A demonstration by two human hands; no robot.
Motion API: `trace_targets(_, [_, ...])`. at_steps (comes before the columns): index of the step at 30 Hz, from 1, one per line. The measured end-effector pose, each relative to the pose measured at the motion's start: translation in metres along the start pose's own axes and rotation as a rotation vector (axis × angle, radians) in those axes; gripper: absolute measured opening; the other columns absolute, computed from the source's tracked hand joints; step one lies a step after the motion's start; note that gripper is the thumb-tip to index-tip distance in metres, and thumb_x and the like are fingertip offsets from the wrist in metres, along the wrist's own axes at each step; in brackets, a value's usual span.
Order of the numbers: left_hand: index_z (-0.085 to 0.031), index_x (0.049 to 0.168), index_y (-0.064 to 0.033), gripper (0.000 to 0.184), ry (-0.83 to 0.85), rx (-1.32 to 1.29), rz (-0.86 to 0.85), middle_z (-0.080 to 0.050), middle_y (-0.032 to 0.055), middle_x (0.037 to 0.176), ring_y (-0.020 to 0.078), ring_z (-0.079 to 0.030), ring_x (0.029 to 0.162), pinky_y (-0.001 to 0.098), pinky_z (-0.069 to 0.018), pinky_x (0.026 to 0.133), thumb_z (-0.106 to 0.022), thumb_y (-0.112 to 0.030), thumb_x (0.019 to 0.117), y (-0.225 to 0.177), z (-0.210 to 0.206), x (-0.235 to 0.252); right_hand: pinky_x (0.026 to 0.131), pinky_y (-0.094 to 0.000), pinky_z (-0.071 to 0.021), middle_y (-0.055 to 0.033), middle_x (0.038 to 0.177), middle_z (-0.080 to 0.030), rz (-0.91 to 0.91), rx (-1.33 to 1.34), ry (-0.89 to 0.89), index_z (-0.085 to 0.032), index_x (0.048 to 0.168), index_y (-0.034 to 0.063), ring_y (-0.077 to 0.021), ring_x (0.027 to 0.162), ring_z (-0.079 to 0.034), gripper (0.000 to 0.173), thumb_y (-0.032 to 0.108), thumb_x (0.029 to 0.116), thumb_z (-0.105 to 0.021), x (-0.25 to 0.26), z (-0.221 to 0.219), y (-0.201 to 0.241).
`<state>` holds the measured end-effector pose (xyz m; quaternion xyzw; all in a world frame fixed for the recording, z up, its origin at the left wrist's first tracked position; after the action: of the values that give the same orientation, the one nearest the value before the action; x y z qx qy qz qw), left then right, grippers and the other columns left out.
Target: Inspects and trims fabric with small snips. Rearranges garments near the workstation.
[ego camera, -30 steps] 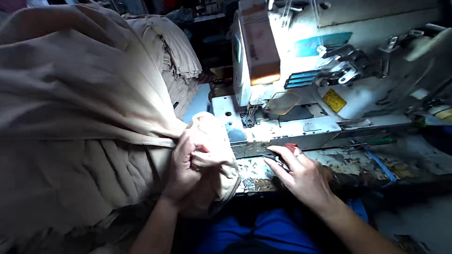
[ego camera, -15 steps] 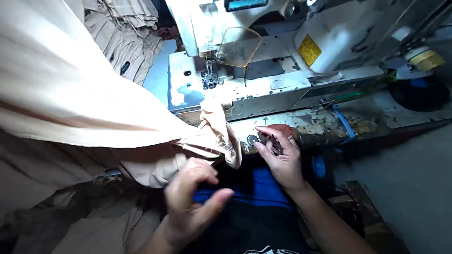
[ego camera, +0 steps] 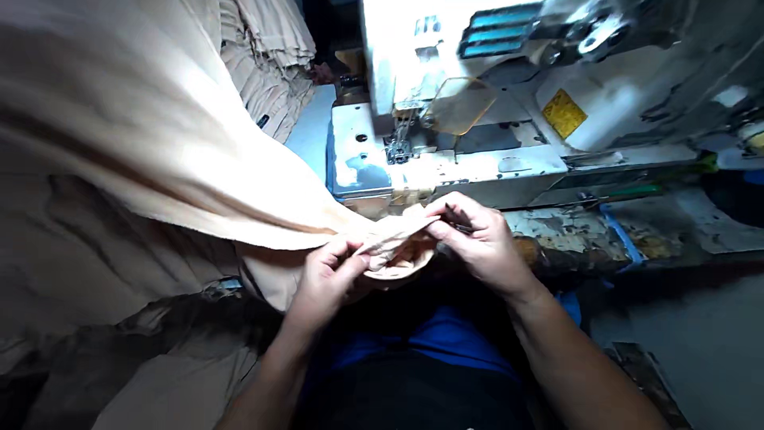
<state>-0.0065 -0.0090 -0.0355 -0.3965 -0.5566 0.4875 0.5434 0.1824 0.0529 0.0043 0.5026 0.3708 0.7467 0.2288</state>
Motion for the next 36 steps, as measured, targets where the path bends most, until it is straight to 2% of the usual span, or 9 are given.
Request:
trace_targets(2, [-0.075,0.096,-0.0110,0.019,0.022,-0.244,0.110,-0.072,-0.0033,0.085,-0.0009,-0.064,0.073,0.0158,-0.0539,0.067,-0.058,-0.003,0.0949,0.003,0.014,-0.002,0.059,-0.0135,-0.0499,0.0077,0.079,-0.064,-0.191,0.136,-0.052,-0.069,0.100,0.0122,0.0019,0.064,-0.057,0.005,0.012,0.0975,-0.065,-0.009,-0.004,-0.019])
trace_targets(6, [-0.075,0.093,-0.0092,0.020,-0.010,-0.234,0.130,-0.072,-0.0024,0.084,0.0018,-0.066,0.078,0.0193,-0.0555,0.074,-0.056,-0.003,0.0955,0.013,0.025,-0.002,0.065,-0.0156,-0.0541,0.0080,0.077,-0.067,-0.317,0.215,-0.173,-0.071,0.091,0.0148,0.0005,0.069,-0.063,0.004,0.017,0.0939,-0.072,-0.027,-0.014,-0.046])
trace_targets(14, [-0.074,0.095,-0.0116,0.010,0.070,-0.071,0.058,-0.069,-0.0055,0.081,0.0007,-0.064,0.073,0.0167,-0.0543,0.070,-0.066,-0.018,0.0965,0.011,0.014,-0.001,0.070,-0.0159,-0.0548,0.0069,0.085,-0.070,-0.297,0.172,-0.216,-0.074,0.094,0.0146,-0.0006,0.075,-0.065,0.002,0.015,0.0926,-0.073,-0.035,-0.009,-0.043])
trace_targets(18, [-0.075,0.091,-0.0101,0.008,0.072,0.026,0.001,-0.070,-0.0037,0.084,0.0034,-0.067,0.077,0.0195,-0.0574,0.072,-0.072,-0.016,0.0929,-0.001,0.005,0.002,0.069,-0.0154,-0.0448,0.0037,0.105,-0.060,-0.182,-0.221,-0.297,-0.060,0.136,0.0145,0.0007,0.077,-0.052,0.041,0.031,0.0989,-0.066,-0.041,0.010,-0.017])
trace_targets(20, [-0.076,0.088,-0.0105,0.008,0.058,0.071,-0.018,-0.069,-0.0030,0.086,0.0046,-0.067,0.079,0.0197,-0.0576,0.072,-0.072,-0.016,0.0923,-0.004,0.002,0.004,0.070,-0.0156,-0.0463,0.0008,0.109,-0.061,-0.124,-0.258,-0.280,-0.053,0.145,0.0127,0.0013,0.080,-0.053,0.044,0.032,0.1059,-0.055,-0.047,0.012,0.009])
trace_targets(23, [-0.075,0.087,-0.0104,0.010,0.064,0.078,-0.007,-0.068,-0.0022,0.086,0.0060,-0.067,0.077,0.0209,-0.0588,0.071,-0.070,-0.017,0.0935,-0.006,-0.004,0.005,0.064,-0.0113,-0.0504,0.0038,0.096,-0.069,-0.061,0.050,-0.124,-0.065,0.127,0.0093,0.0057,0.075,-0.059,0.031,0.028,0.1101,-0.046,-0.057,-0.010,0.037])
trace_targets(26, [-0.073,0.085,-0.0107,0.014,0.081,0.011,0.035,-0.068,-0.0034,0.075,0.0030,-0.064,0.067,0.0186,-0.0560,0.064,-0.068,-0.017,0.0957,-0.007,-0.014,0.009,0.059,-0.0147,-0.0518,-0.0023,0.086,-0.068,-0.098,0.176,0.000,-0.066,0.118,-0.0049,0.0006,0.067,-0.060,0.029,0.014,0.1087,-0.046,-0.063,-0.039,0.030])
trace_targets(29, [-0.075,0.086,-0.0089,0.015,0.099,-0.043,0.079,-0.069,-0.0029,0.072,0.0013,-0.063,0.066,0.0168,-0.0535,0.064,-0.067,-0.014,0.0966,-0.008,-0.023,0.011,0.050,-0.0134,-0.0495,0.0017,0.081,-0.066,-0.206,0.108,-0.052,-0.065,0.119,-0.0059,0.0023,0.059,-0.057,0.029,0.014,0.1076,-0.047,-0.065,-0.043,0.005])
trace_targets(36, [-0.076,0.086,-0.0069,0.016,0.075,-0.091,0.124,-0.071,-0.0009,0.073,0.0026,-0.066,0.066,0.0188,-0.0555,0.065,-0.064,-0.009,0.0962,-0.003,-0.025,0.013,0.049,-0.0124,-0.0484,0.0039,0.080,-0.065,-0.290,0.074,-0.073,-0.067,0.118,-0.0037,0.0029,0.057,-0.056,0.028,0.015,0.1069,-0.048,-0.068,-0.043,-0.006])
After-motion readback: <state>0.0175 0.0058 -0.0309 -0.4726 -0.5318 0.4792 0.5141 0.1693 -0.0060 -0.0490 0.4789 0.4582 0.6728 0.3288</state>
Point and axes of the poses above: each hand's wrist, its own x-axis towards the middle knuckle, its own z-axis out of the back of the hand, y = z × x, the point moved 10 cm from there along x, towards the middle knuckle
